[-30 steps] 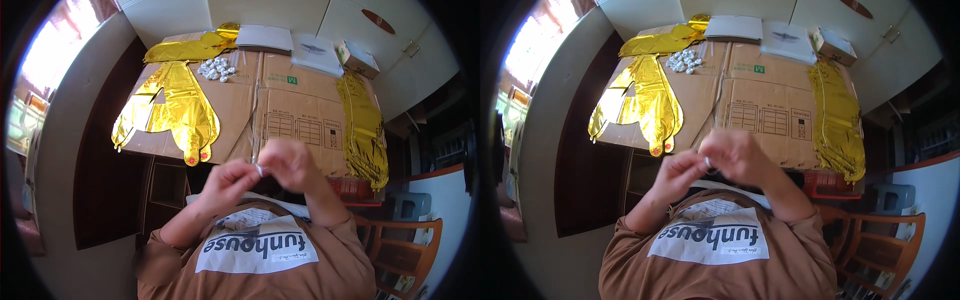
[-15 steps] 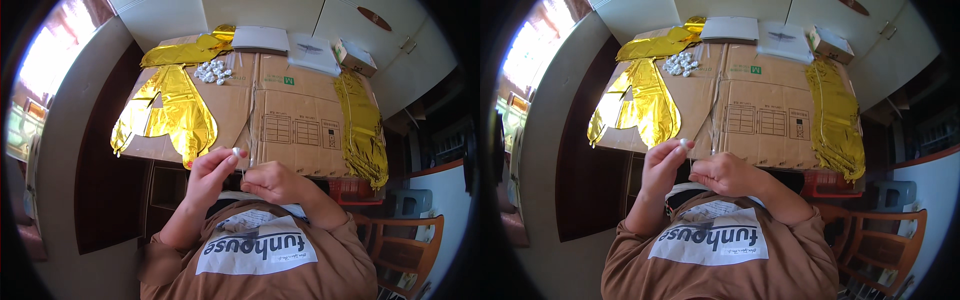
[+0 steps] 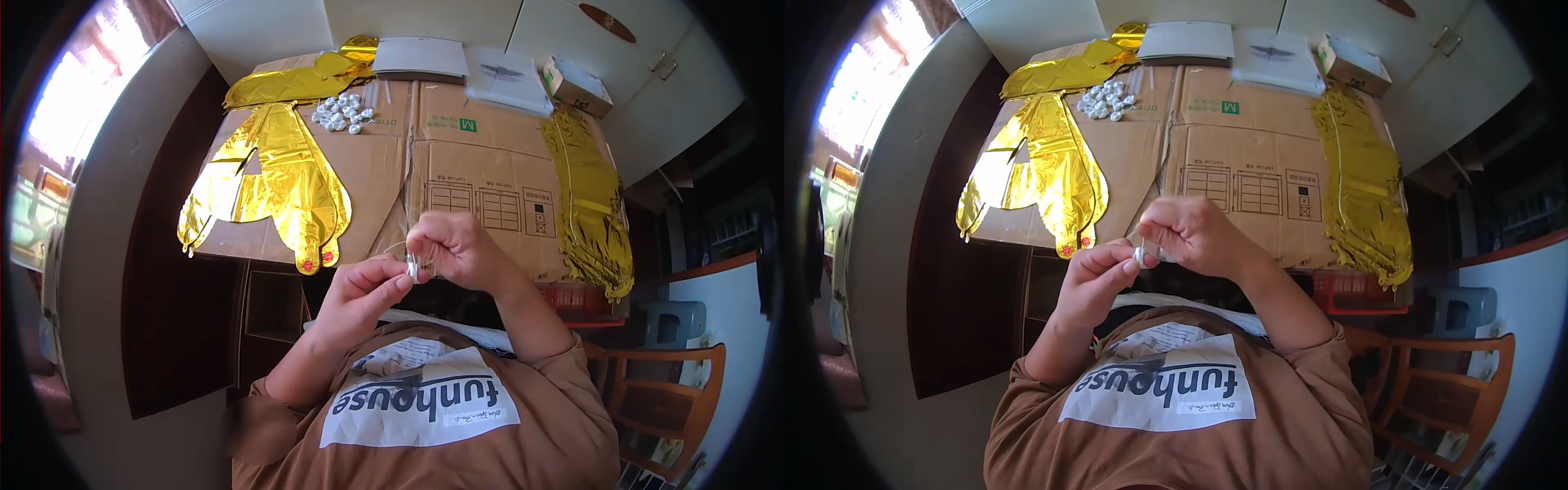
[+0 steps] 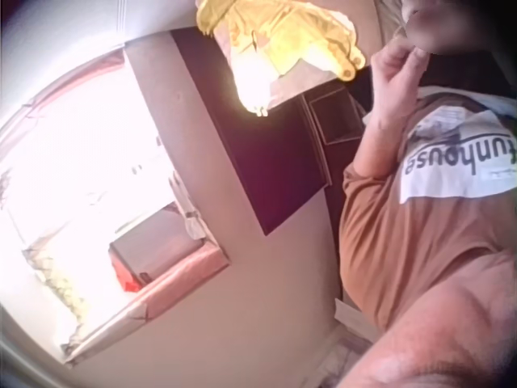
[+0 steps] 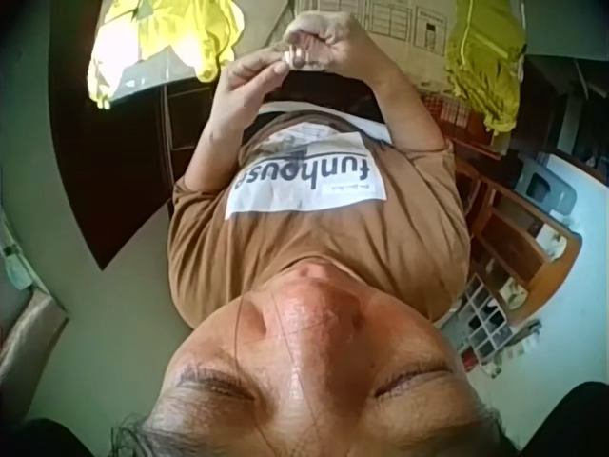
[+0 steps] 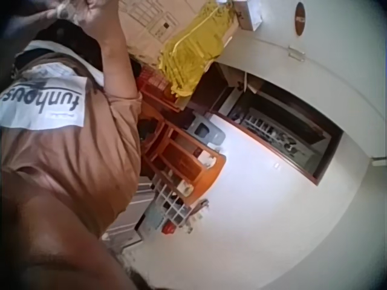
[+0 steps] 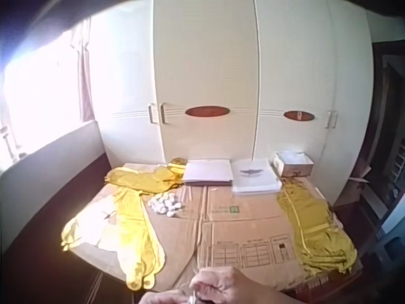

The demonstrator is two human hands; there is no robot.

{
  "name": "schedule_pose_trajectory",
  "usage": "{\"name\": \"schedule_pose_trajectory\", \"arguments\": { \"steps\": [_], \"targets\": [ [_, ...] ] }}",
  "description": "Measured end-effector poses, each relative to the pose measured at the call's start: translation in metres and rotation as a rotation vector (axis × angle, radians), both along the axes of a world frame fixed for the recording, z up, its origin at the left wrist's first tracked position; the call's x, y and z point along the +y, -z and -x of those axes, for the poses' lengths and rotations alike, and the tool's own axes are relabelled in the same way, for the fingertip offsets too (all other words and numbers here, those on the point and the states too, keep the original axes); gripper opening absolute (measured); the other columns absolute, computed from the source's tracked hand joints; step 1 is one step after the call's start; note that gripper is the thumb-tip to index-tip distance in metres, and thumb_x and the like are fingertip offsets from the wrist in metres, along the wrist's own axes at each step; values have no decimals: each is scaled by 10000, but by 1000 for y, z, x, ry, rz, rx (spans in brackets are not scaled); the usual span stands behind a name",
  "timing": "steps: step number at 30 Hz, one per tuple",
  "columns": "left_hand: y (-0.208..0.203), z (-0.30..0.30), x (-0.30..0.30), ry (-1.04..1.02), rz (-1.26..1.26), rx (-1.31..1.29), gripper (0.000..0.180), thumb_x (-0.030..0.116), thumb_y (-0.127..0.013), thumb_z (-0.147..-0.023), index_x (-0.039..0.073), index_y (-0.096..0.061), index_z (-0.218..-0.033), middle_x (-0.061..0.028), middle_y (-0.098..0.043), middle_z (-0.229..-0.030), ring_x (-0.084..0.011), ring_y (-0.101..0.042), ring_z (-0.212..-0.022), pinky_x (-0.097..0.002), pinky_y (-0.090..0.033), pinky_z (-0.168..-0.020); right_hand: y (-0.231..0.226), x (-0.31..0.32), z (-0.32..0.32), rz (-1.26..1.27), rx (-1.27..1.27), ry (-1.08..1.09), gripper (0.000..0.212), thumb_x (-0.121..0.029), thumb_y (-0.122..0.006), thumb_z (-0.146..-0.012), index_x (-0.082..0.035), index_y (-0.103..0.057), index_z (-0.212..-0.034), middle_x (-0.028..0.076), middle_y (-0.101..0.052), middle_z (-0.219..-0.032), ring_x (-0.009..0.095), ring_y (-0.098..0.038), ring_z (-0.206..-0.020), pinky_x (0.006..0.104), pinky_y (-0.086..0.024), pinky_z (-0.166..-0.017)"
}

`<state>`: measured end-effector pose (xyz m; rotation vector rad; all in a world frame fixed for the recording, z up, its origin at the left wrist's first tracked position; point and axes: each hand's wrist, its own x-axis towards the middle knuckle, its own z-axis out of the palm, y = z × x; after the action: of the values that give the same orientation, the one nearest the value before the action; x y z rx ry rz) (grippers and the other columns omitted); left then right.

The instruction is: Preparing gold foil letter balloons by attaching plastic clips and organizing them on a workstation.

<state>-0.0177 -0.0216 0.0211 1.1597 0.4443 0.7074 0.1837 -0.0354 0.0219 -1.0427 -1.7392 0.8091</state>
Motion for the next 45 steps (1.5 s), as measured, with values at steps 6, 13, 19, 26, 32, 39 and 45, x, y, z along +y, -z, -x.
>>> {"name": "schedule_pose_trajectory", "arguments": {
  "steps": [6, 13, 19, 26, 32, 39, 45],
  "targets": [
    [19, -2, 7, -133, 360, -161, 207, 112, -564, -960, -23, -653, -1089, -22, -641, -936, -74, -585, -861, -216, -465, -784, 26, -24, 31, -201, -77, 67, 154, -159, -655, -877, -57, -563, -807, 97, -538, -684, 283, -568, -600, 362, -453, -545],
    [16, 2, 1, -89, 30, 84, 179, 50, -578, -937, -36, -627, -1086, -2, -618, -925, -33, -538, -832, -186, -439, -718, -9, -23, 6, -454, -418, 119, 160, -125, -726, -788, -72, -577, -814, 69, -461, -668, 254, -533, -582, 366, -443, -532],
    [12, 8, 0, 154, 50, 140, 153, 49, -636, -884, -1, -614, -1027, 35, -581, -855, -12, -496, -773, -174, -405, -665, -14, -24, -10, -117, -216, -120, 165, -113, -736, -789, -60, -629, -901, 59, -538, -738, 215, -554, -635, 310, -445, -571],
    [7, 6, 1, 351, 228, 83, 129, -15, -632, -857, 1, -611, -984, 22, -611, -884, -39, -547, -799, -205, -442, -698, 14, -34, -15, 195, 175, -287, 213, -115, -771, -773, -56, -628, -919, 12, -590, -790, 111, -551, -711, 262, -425, -598],
    [15, 4, 2, 387, 127, 95, 76, 30, -616, -884, -12, -636, -945, -3, -625, -870, -46, -554, -788, -205, -441, -690, 9, -42, -16, 93, 18, -299, 210, -80, -772, -753, -49, -585, -843, 53, -591, -798, 194, -573, -719, 296, -447, -624],
    [26, 0, 0, 254, 411, 133, 102, 74, -633, -898, -15, -674, -928, -39, -654, -807, -89, -588, -710, -216, -477, -668, 15, -52, -6, -53, -52, -122, 190, -41, -709, -786, -34, -533, -858, 92, -549, -803, 249, -566, -722, 337, -457, -629],
    [40, -4, -5, 177, 673, -120, 208, 39, -610, -894, -50, -633, -1080, -85, -652, -906, -145, -637, -735, -249, -519, -672, 27, -58, -6, 131, 55, 2, 160, -114, -678, -868, -33, -541, -870, 58, -560, -790, 159, -550, -695, 288, -455, -625]
  ]
}}
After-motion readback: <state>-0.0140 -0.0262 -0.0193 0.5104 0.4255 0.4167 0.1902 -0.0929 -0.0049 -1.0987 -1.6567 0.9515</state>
